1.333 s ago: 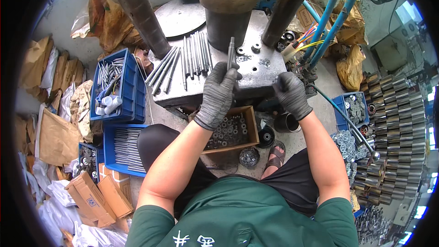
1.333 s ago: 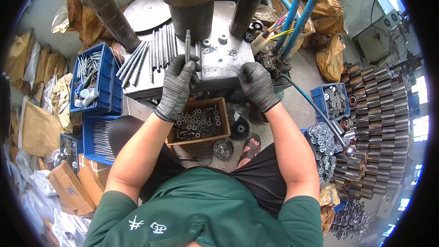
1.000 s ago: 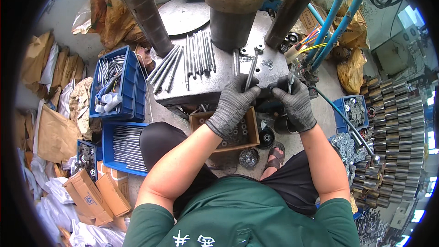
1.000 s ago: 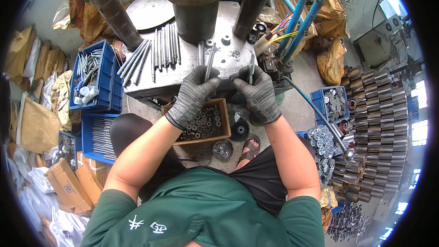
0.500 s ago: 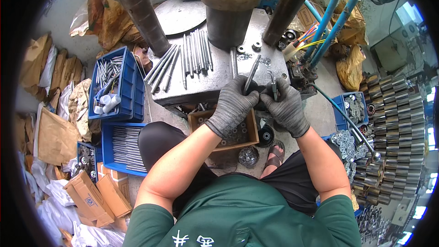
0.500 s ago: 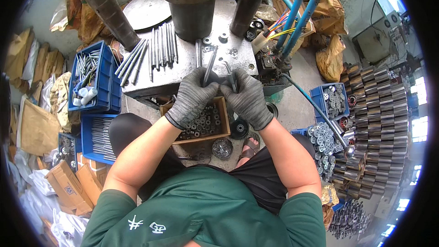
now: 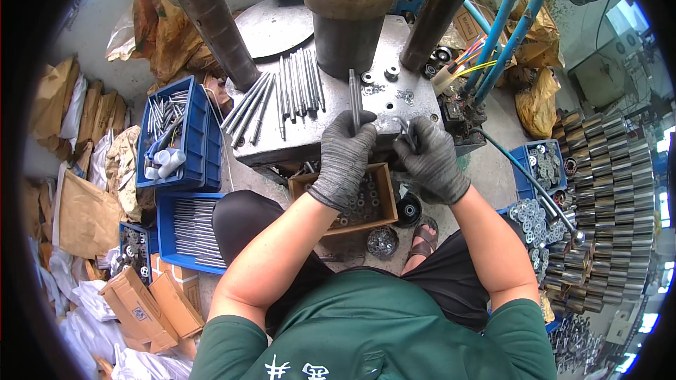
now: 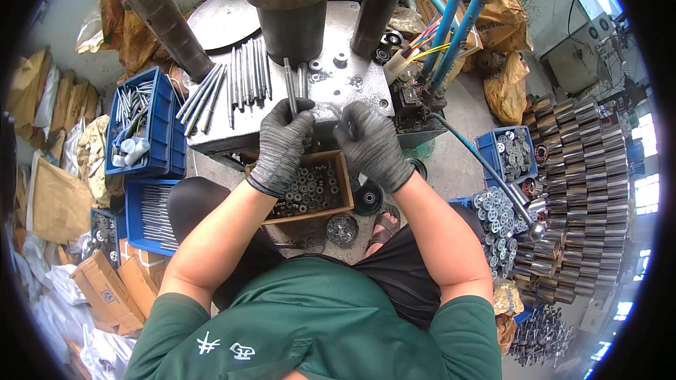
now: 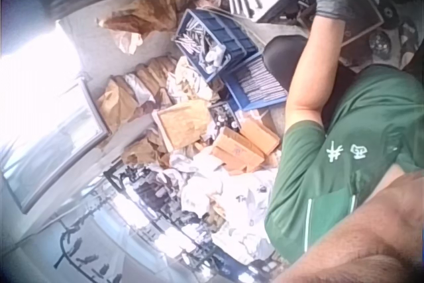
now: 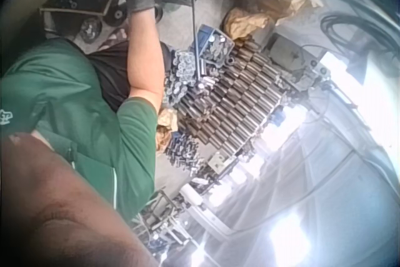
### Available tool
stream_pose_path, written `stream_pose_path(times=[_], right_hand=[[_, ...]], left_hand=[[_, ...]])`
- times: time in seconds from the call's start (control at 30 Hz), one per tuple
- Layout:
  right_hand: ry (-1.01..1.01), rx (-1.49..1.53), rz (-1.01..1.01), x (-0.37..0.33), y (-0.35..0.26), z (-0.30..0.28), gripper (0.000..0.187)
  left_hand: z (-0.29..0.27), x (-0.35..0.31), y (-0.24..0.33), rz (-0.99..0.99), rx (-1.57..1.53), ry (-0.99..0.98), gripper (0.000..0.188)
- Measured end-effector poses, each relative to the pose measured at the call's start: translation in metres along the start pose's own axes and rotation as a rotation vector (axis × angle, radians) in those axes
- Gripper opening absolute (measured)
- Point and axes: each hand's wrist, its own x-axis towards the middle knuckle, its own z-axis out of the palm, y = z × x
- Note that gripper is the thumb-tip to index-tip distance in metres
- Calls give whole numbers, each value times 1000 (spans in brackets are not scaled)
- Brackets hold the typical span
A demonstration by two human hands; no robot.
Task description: Assemble metal rods and components using a mechanical press machine.
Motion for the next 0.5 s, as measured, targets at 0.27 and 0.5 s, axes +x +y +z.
stream_pose_path(times=[0.27,0.5], right_hand=[[48,-345,75,39,70,4,20],[209,690,512,44,71,-25,39]], left_hand=[[-4,-7,8,-143,-39,-27,7],[-9,-8,15,-250,-258,-77,12]])
